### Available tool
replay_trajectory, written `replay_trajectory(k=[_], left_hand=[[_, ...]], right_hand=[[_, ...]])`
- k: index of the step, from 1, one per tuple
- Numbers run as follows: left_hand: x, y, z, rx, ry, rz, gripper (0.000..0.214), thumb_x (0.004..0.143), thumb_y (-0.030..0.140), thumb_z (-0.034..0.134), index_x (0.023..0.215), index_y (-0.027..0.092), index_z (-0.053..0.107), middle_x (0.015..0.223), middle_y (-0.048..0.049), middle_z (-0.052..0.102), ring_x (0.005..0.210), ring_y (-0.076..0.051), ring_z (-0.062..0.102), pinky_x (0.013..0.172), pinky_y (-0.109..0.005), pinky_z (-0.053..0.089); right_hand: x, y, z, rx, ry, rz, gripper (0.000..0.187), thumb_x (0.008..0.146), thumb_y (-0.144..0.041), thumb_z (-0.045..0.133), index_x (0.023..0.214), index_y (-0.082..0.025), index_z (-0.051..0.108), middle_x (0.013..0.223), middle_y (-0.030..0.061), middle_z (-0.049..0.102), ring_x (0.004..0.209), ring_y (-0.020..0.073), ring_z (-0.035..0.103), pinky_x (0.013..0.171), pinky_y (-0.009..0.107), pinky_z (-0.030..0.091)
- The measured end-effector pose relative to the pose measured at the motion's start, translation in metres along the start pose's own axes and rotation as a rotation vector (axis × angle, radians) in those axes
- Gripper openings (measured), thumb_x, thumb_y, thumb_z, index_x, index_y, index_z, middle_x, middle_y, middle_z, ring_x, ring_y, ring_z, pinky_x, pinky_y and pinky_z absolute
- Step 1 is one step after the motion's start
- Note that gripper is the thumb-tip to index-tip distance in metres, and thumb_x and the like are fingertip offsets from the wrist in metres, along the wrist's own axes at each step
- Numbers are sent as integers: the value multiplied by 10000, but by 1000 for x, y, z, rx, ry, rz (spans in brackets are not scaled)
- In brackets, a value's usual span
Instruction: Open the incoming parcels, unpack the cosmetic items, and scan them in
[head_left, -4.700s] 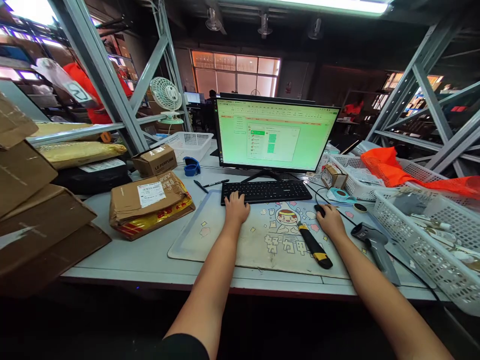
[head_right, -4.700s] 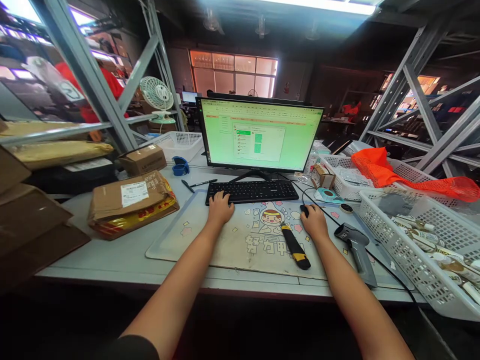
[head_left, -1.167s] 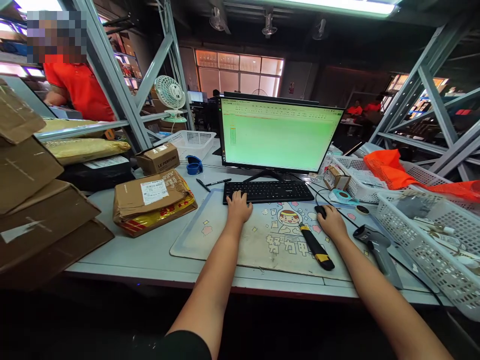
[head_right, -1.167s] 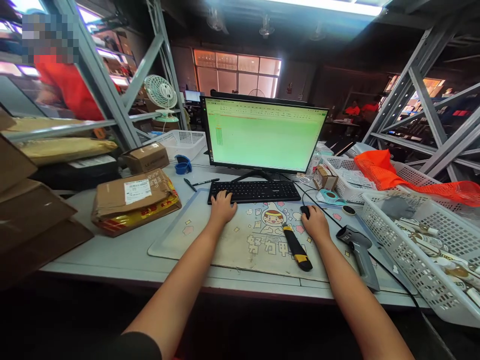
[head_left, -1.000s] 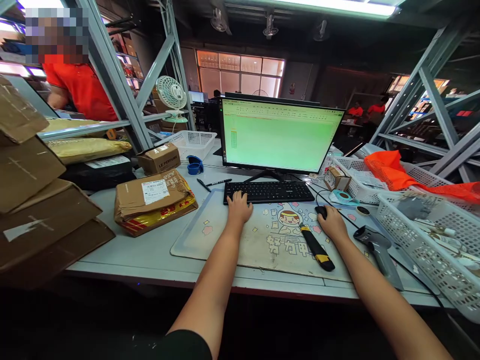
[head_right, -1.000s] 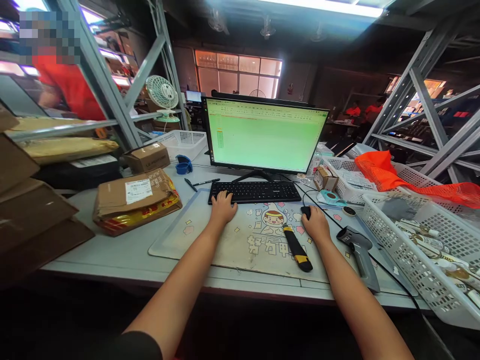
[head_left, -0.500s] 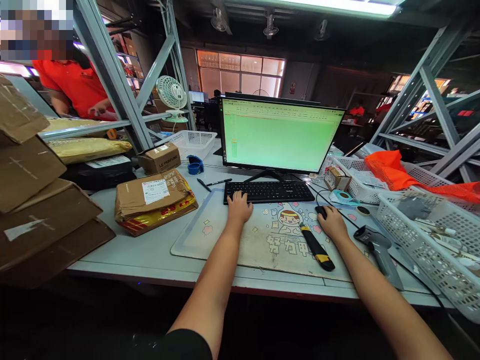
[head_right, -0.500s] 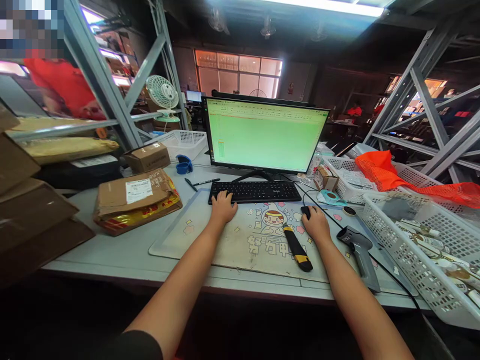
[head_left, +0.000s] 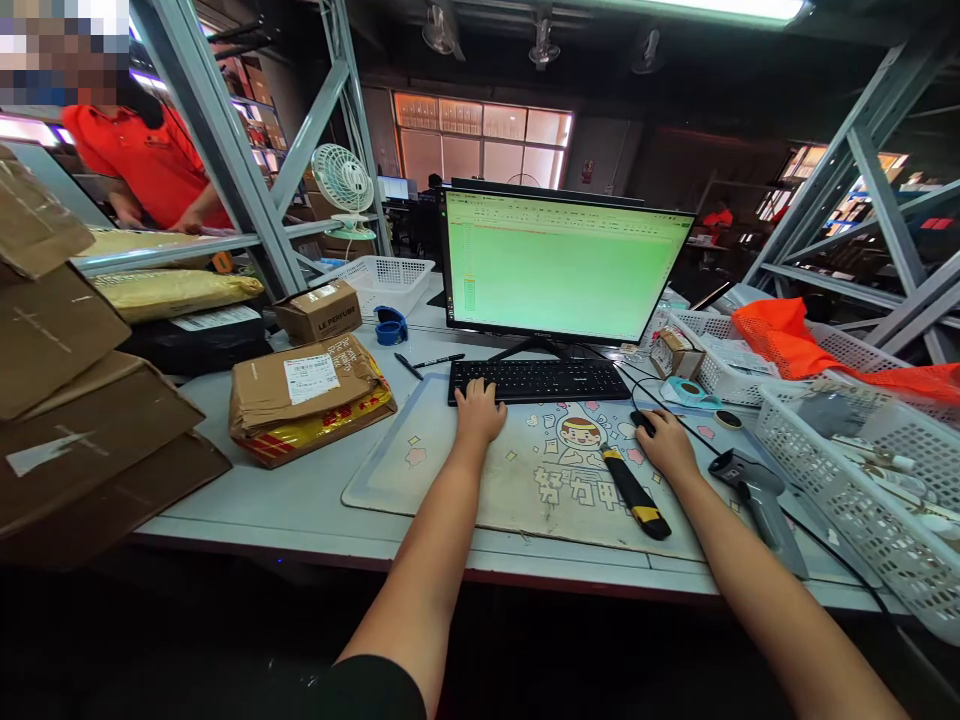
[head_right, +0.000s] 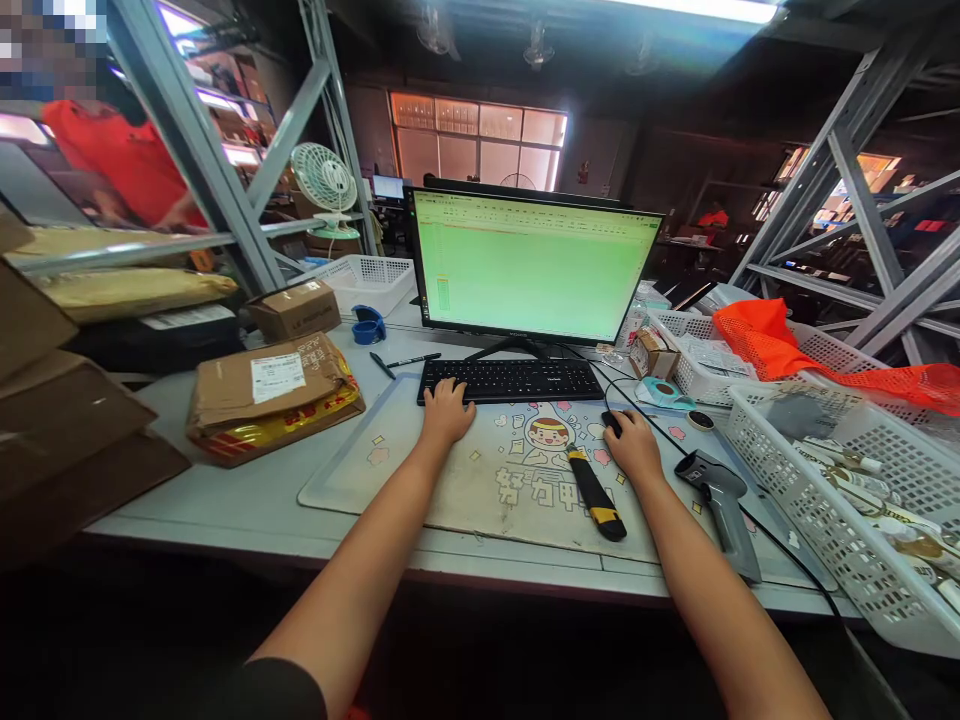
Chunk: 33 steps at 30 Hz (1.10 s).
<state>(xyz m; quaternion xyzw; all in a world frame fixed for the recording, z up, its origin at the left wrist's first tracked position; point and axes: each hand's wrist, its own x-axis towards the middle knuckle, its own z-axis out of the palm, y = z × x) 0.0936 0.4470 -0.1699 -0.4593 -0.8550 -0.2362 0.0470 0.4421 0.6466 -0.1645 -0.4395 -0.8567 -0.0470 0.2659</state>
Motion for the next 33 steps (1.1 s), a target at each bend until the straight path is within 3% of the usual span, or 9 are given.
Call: replay_trajectory(k=[17, 23, 27, 33], left_hand=[[-1, 3, -4, 33, -7, 6, 514, 967, 326, 481, 1433, 145, 602, 1583, -205, 511, 1503, -365, 409, 1238, -650, 314], [3, 5, -8, 52, -64, 151, 515, 1006, 338, 458, 1471, 155, 580, 1660, -183, 432, 1576, -351, 311, 1286, -652, 224], [18, 35, 0, 42, -137, 262, 533, 1017, 379, 471, 1498, 167, 563, 1652, -163, 454, 1589, -345, 293, 1289, -614, 259], [42, 118, 33, 26, -226, 409, 612, 997, 428, 523, 1566, 205, 495, 1690, -113, 418, 1610, -318, 254, 1311, -584, 236]], right_hand=[[2, -2, -3, 6, -15, 11, 455, 927, -311, 533, 1282, -125, 749, 1354, 190, 663, 1225, 333, 641, 1103, 485, 519], [2, -8, -7, -11, -38, 30, 489, 932, -300, 532, 1347, -117, 712, 1346, 186, 661, 1225, 326, 632, 1094, 465, 515], [1, -10, -8, -24, -44, 49, 474, 933, -301, 541, 1338, -132, 719, 1353, 174, 656, 1227, 315, 630, 1089, 445, 514], [1, -11, -9, -26, -51, 47, 454, 939, -307, 539, 1322, -152, 727, 1351, 157, 658, 1214, 310, 632, 1070, 445, 521]])
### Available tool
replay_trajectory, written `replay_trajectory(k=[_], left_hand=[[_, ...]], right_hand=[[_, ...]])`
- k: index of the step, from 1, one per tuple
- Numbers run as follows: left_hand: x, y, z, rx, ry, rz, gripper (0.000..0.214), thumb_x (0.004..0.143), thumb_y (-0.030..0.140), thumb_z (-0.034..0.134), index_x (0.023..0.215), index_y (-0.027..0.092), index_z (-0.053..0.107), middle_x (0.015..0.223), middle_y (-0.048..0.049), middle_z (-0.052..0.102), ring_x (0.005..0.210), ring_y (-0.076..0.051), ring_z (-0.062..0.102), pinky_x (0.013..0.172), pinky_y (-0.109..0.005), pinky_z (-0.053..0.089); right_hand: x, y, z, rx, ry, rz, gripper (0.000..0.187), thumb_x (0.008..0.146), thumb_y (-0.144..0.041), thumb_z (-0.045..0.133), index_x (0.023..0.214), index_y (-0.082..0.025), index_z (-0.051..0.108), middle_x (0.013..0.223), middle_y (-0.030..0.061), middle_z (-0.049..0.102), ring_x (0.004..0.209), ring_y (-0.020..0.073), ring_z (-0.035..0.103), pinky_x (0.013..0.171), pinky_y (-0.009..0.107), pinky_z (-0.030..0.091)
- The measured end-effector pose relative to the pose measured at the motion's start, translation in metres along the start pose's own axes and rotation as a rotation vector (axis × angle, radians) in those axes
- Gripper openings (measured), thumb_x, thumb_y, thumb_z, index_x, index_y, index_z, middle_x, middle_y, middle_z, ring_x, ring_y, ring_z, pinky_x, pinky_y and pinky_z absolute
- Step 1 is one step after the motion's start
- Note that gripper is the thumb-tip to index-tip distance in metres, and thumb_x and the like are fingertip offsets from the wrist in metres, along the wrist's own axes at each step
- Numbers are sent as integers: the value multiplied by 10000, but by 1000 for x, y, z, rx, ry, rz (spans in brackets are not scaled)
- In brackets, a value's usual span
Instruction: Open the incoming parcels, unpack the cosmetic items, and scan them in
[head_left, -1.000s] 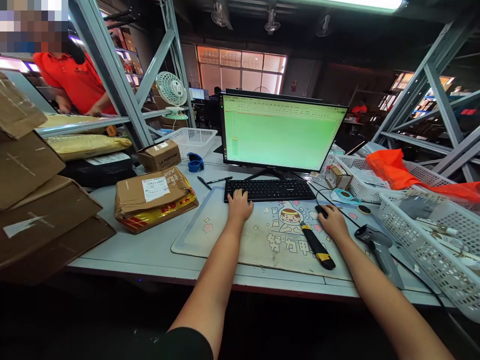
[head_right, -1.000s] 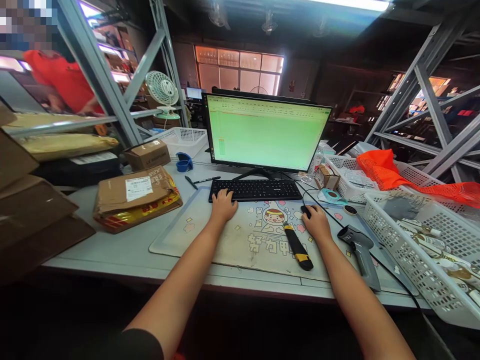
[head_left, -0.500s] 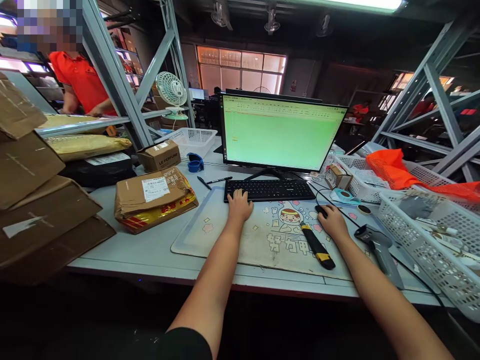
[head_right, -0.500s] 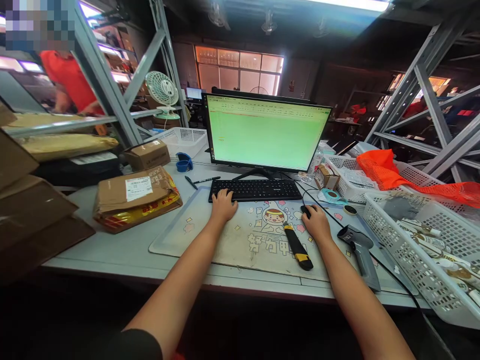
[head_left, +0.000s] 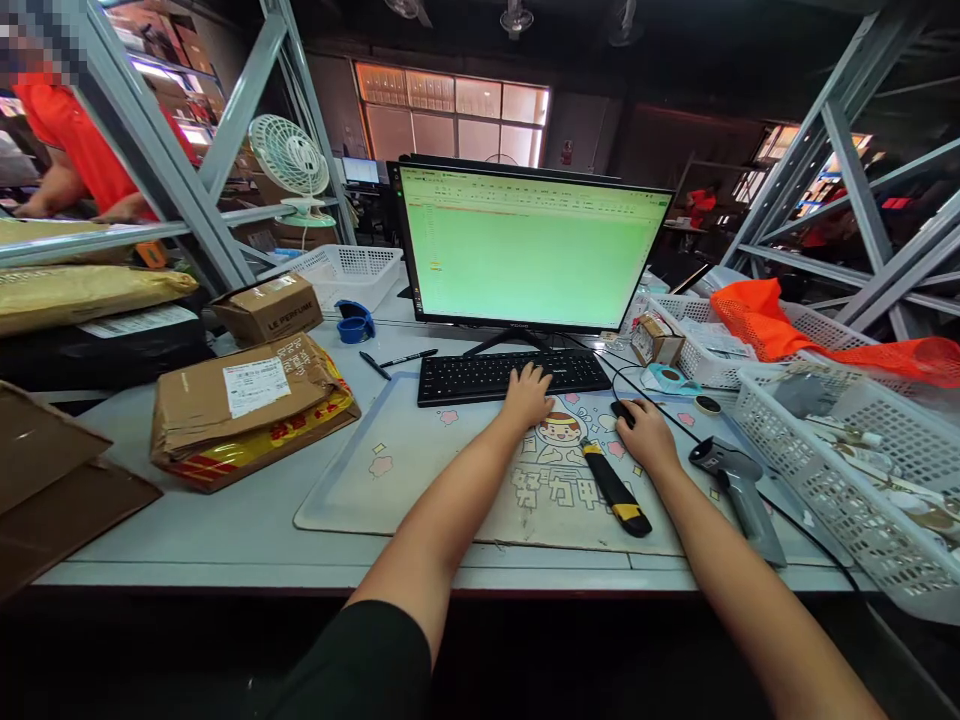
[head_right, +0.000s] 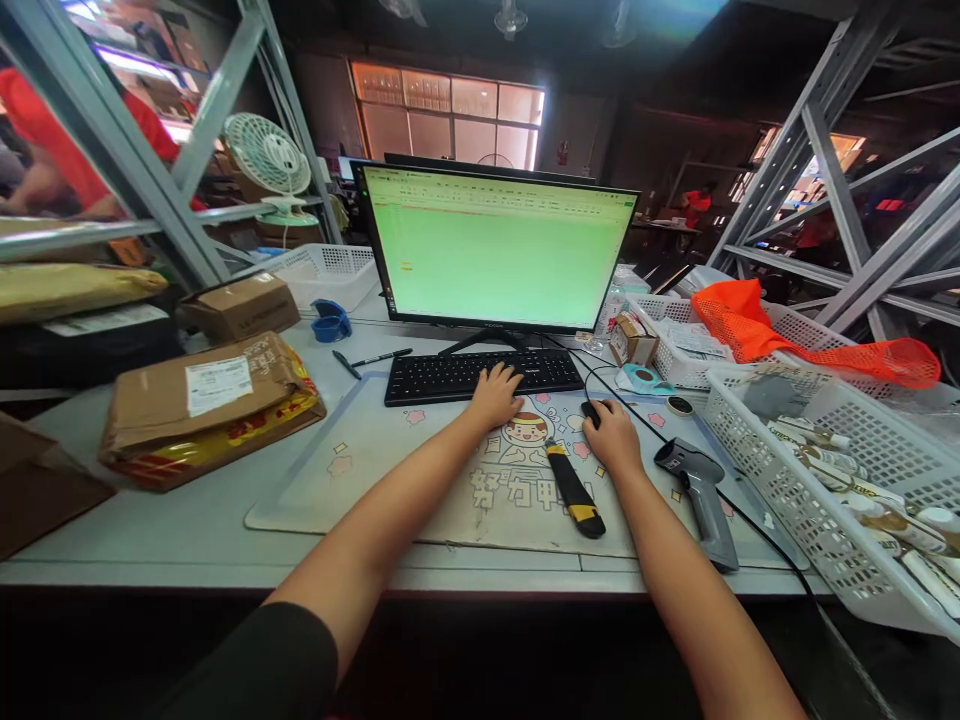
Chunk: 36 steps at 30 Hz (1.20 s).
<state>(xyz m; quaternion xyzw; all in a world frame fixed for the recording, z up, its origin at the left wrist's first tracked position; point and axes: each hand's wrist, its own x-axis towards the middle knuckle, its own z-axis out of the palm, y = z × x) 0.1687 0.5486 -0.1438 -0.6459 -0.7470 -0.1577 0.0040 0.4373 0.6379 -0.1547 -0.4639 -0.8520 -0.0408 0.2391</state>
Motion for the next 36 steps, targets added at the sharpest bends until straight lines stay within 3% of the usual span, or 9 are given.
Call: replay_trajectory(k=[3, 6, 10, 12, 17, 23, 26, 31, 36], left_hand=[[22, 18, 6, 14, -18, -6, 657, 1001, 442, 512, 1594, 165, 455, 1695, -160, 394, 1616, -351, 227, 1305, -636, 201], [34, 21, 8, 30, -36, -10, 678, 999, 466, 508, 1598, 155, 451, 1667, -179, 430, 1607, -368, 241, 1308, -653, 162], [38, 20, 7, 45, -35, 14, 688, 990, 491, 515, 1596, 169, 463, 1605, -171, 509, 1581, -352, 294, 1327, -627, 99], [34, 20, 5, 47, -21, 17, 701, 993, 489, 515, 1614, 175, 436, 1641, -165, 469, 1595, -342, 269, 1331, -616, 94], [4, 2, -4, 41, 14, -50, 672, 1023, 514, 451, 1621, 209, 428, 1738, -124, 324, 1617, -324, 238, 1319, -615, 181], [-58, -62, -20, 61, 64, -315, 641, 1021, 458, 455, 1585, 155, 471, 1724, -191, 325, 1613, -371, 252, 1294, -648, 212], [-82, -83, -21, 58, 101, -433, 645, 1034, 459, 418, 1578, 116, 470, 1707, -226, 340, 1593, -394, 287, 1276, -651, 248], [-94, -89, -15, 20, 152, -469, 629, 1045, 479, 375, 1570, 152, 491, 1687, -182, 399, 1577, -345, 324, 1299, -579, 250], [-91, -89, -13, -24, 178, -485, 641, 1034, 489, 393, 1571, 152, 489, 1693, -178, 389, 1580, -359, 309, 1305, -601, 224]], right_hand=[[-1, 0, 0, -1, 0, 2, 460, 944, -313, 534, 1326, -141, 725, 1359, 160, 657, 1213, 322, 631, 1068, 459, 522], [-1, -1, 1, -2, 3, 4, 454, 946, -316, 534, 1323, -150, 725, 1369, 156, 653, 1210, 326, 631, 1050, 462, 530], [-1, -2, 0, -8, -1, -1, 463, 946, -307, 535, 1343, -142, 705, 1370, 167, 648, 1231, 324, 621, 1076, 454, 515], [-1, -3, 0, -13, -1, 6, 488, 944, -303, 537, 1379, -127, 673, 1375, 180, 645, 1235, 329, 616, 1073, 461, 515], [-2, -4, -2, -35, 0, 0, 471, 950, -313, 517, 1353, -117, 664, 1377, 189, 644, 1208, 330, 616, 1041, 463, 514], [-1, -4, -2, -62, -5, 13, 398, 937, -328, 525, 1250, -122, 658, 1228, 177, 688, 1104, 310, 634, 927, 404, 501], [0, -3, -1, -82, -18, 29, 385, 938, -341, 534, 1230, -118, 648, 1160, 175, 698, 1047, 302, 637, 890, 393, 490], [0, 2, 2, -70, -15, 28, 463, 937, -345, 538, 1317, -97, 626, 1250, 194, 686, 1079, 307, 638, 931, 403, 490], [1, 6, 3, -63, -15, 27, 468, 929, -362, 528, 1300, -94, 627, 1235, 193, 690, 1099, 318, 638, 958, 418, 495]])
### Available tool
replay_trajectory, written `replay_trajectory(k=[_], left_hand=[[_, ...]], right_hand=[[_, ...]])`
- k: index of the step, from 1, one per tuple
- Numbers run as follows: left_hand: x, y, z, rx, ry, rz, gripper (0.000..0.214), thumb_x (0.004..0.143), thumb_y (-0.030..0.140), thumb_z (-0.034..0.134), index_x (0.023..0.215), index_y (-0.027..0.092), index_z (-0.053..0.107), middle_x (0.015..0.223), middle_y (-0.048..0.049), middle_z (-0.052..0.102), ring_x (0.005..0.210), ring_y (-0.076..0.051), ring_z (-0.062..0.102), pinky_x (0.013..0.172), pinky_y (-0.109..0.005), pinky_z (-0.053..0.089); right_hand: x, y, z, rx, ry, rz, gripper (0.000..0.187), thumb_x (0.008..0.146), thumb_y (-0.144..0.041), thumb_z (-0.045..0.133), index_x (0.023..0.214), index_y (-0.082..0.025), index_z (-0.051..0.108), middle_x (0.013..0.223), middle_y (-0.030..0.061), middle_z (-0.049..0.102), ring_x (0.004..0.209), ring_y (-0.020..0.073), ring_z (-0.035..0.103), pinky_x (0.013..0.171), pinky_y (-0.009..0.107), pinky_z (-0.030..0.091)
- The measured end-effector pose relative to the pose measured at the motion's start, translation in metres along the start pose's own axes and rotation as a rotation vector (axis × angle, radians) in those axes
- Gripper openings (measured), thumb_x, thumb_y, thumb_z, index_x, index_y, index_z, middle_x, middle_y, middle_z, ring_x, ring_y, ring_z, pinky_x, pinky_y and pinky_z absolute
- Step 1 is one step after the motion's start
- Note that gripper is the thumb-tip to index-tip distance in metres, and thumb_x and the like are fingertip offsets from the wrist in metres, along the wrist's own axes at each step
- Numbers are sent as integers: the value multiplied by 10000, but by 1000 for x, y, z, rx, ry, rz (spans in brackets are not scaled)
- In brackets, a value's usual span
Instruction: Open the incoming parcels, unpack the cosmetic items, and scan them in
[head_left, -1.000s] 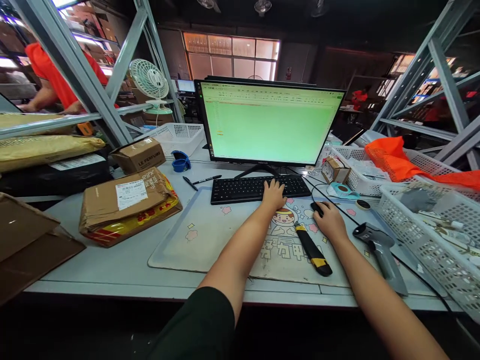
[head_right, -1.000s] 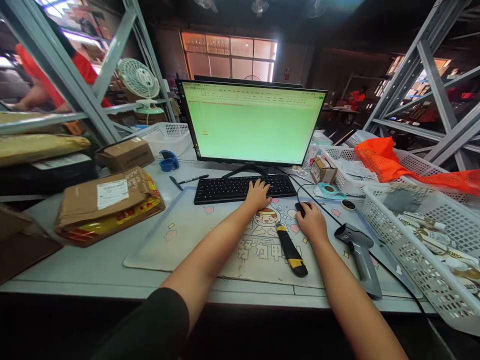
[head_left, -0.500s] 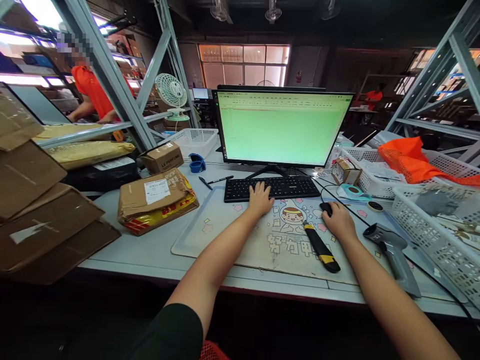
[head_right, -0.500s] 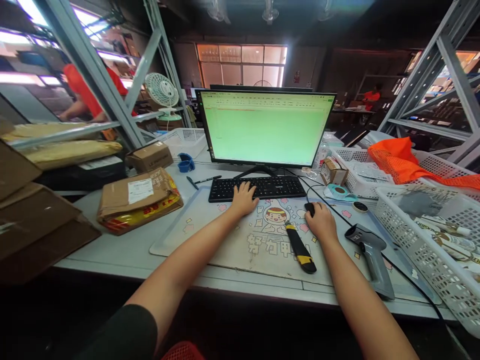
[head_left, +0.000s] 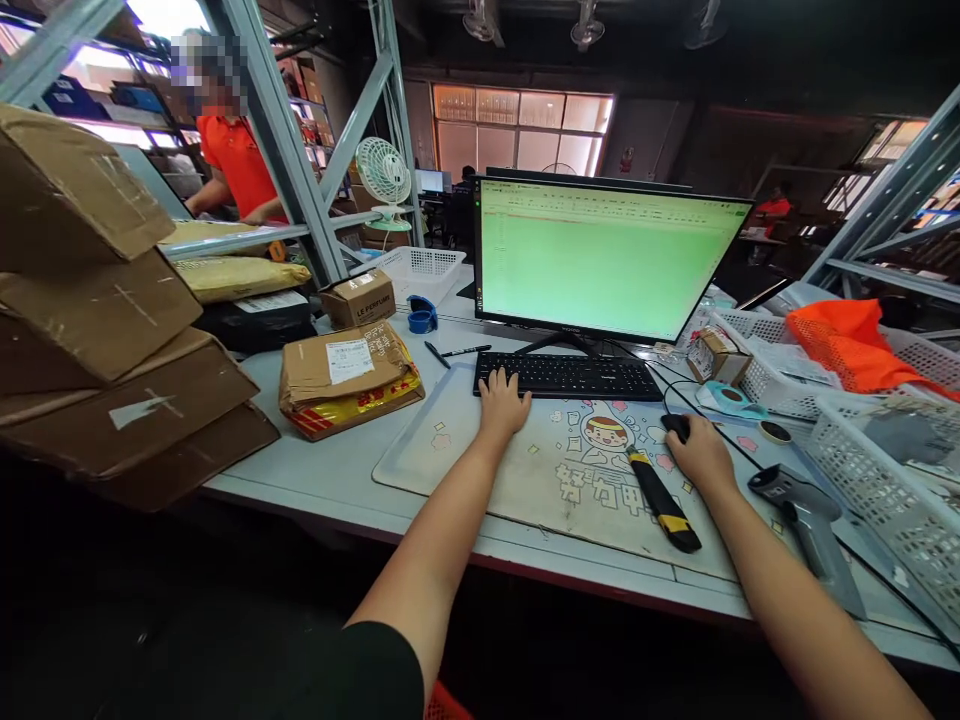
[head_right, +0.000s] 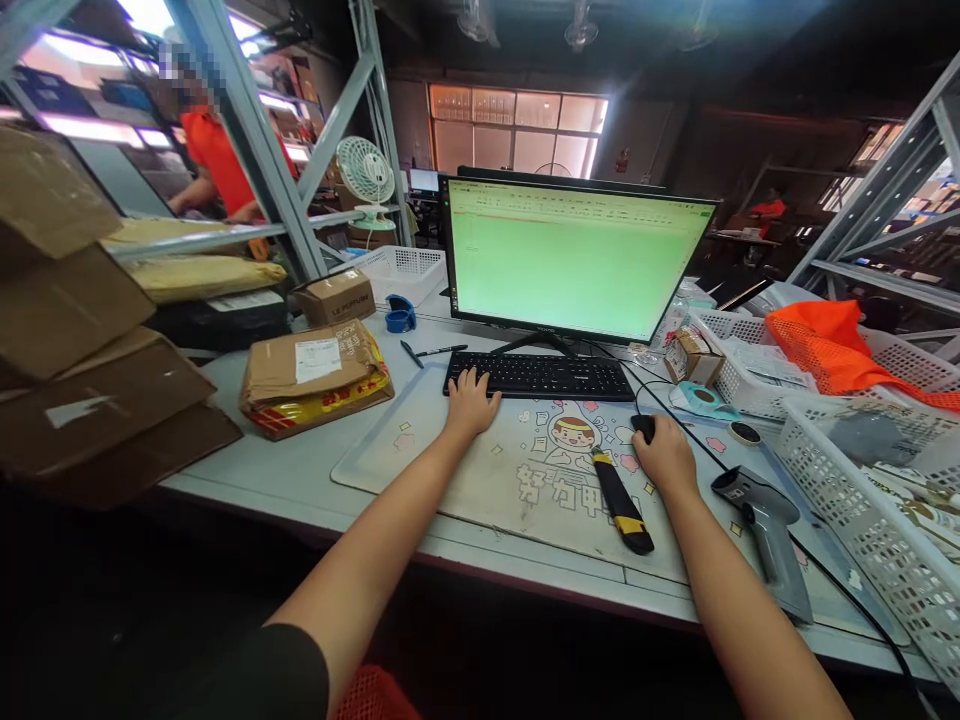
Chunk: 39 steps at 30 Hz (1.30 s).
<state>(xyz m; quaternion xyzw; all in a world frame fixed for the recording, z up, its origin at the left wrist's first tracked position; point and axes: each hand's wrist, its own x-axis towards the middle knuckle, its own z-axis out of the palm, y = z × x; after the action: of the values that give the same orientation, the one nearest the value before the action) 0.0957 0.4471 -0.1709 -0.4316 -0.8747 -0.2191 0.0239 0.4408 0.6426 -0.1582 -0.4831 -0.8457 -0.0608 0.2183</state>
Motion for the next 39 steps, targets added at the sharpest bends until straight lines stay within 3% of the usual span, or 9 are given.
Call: replay_trajectory(k=[9, 15, 29, 39], left_hand=[[0, 0, 0, -31, 18, -13, 593, 1021, 449, 433, 1527, 157, 537, 1668, -176, 424, 1570, -348, 328, 1308, -587, 229], [0, -1, -2, -42, 22, -14, 584, 1014, 435, 443, 1517, 157, 545, 1663, -171, 433, 1565, -338, 339, 1310, -574, 238], [1, -3, 3, -43, 44, -16, 581, 1016, 422, 436, 1519, 153, 549, 1656, -174, 446, 1561, -333, 351, 1308, -566, 243], [3, -4, 6, -48, 55, -22, 578, 1007, 425, 458, 1513, 163, 555, 1655, -163, 450, 1561, -324, 355, 1307, -554, 256]], right_hand=[[0, 4, 4, 6, 32, -31, 453, 916, -374, 519, 1263, -111, 644, 1224, 187, 695, 1094, 324, 643, 970, 436, 512], [1, 6, 6, 115, 111, -125, 433, 919, -346, 513, 1279, -148, 650, 1269, 175, 676, 1188, 316, 616, 1079, 466, 488], [1, 14, 15, 56, 70, -27, 452, 960, -391, 502, 1285, -160, 716, 1339, 177, 657, 1195, 310, 631, 1046, 444, 507], [4, 18, 18, 133, 167, -125, 490, 948, -416, 486, 1265, -127, 723, 1303, 190, 668, 1232, 326, 619, 1129, 473, 484]])
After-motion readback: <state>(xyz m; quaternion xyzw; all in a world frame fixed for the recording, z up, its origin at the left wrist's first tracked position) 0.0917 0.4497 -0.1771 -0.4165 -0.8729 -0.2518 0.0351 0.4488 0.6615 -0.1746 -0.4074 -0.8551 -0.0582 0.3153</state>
